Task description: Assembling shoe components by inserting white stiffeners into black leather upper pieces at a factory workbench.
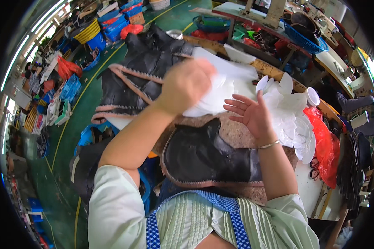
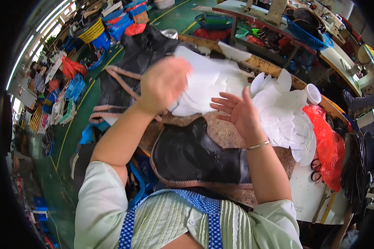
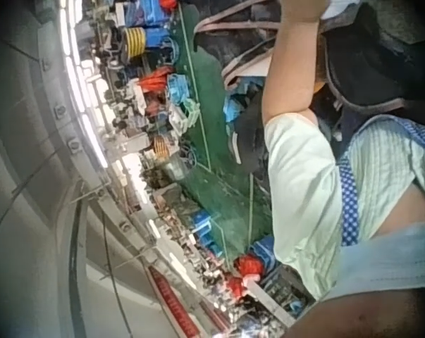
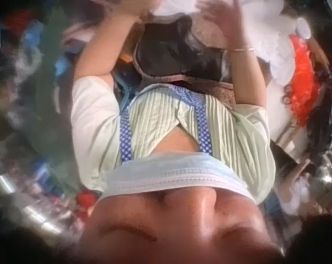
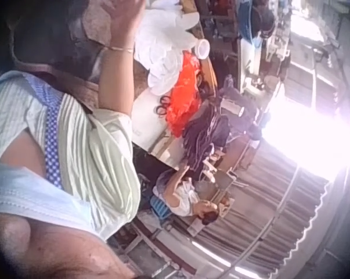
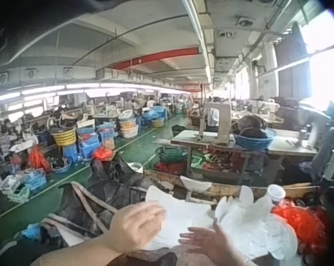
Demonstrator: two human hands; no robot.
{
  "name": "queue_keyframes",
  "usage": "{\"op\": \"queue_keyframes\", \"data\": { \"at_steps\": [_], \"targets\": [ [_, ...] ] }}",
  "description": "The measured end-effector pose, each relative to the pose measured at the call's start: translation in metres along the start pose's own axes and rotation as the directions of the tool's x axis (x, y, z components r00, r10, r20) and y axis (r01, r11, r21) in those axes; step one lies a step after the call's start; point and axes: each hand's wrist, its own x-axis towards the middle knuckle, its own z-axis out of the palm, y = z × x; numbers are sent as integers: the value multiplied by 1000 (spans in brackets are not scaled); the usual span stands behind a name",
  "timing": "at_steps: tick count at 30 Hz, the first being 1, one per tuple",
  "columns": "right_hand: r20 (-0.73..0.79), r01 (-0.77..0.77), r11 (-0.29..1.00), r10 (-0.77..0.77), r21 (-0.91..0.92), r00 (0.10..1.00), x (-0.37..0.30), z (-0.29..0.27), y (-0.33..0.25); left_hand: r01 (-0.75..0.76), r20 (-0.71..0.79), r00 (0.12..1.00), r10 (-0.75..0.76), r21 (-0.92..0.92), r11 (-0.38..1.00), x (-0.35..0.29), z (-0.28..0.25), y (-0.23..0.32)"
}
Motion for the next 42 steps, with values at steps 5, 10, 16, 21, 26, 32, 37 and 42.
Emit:
{"op": "queue_keyframes", "data": {
  "at_steps": [5,10,16,21,26,32,37,42],
  "targets": [
    [-11,-81,889,85,-451,996,-52,49,19,6,364,929,65,-192,981,-74,-58,80],
    [-74,54,877,-101,-477,992,-81,82,61,842,53,405,-913,-410,350,-151,-85,92],
    [27,27,865,-15,-501,1000,-75,113,103,728,538,-187,-822,-486,-484,-219,-94,142],
    [89,103,533,-51,-840,995,-52,88,158,546,694,-199,-692,-508,-666,-236,-93,146],
    [60,53,476,0,-878,998,-48,93,156,382,714,-252,-653,-547,-745,-232,-98,146],
    [50,57,353,-28,-934,998,-48,104,149,611,664,-157,-731,-517,-600,-228,-91,141],
    [209,206,-38,-166,-978,964,-58,118,142,738,554,-83,-828,-524,-425,-229,-79,140],
    [682,647,-237,-109,-725,723,-78,102,132,964,369,194,-909,-242,108,-223,-80,142]
  ]
}}
